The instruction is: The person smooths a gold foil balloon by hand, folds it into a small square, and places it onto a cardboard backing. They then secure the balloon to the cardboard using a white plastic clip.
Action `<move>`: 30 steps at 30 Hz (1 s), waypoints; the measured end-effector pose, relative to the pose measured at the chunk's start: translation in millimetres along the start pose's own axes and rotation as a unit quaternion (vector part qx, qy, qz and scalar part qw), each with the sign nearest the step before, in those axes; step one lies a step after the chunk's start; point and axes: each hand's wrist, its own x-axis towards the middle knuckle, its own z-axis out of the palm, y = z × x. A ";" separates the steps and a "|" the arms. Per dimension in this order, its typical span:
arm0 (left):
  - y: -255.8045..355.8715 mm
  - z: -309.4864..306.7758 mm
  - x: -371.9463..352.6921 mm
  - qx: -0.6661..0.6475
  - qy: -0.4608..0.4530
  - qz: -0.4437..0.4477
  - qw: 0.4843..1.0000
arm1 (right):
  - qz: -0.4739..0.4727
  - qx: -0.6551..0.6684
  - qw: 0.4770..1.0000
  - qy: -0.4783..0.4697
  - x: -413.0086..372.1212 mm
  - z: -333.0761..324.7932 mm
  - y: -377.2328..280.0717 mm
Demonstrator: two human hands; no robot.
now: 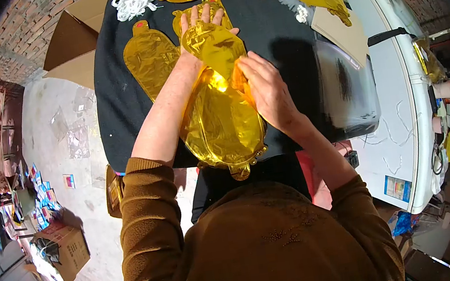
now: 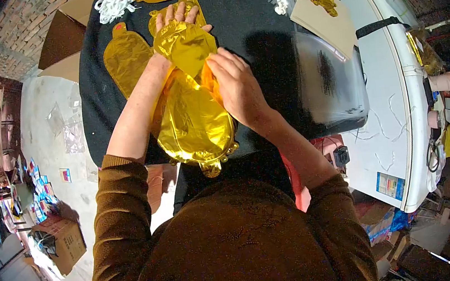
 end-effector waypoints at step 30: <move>-50.1 -12.9 28.6 -0.059 -0.086 0.085 0.991 | 0.073 -0.147 0.976 -0.142 -11.6 24.8 -33.3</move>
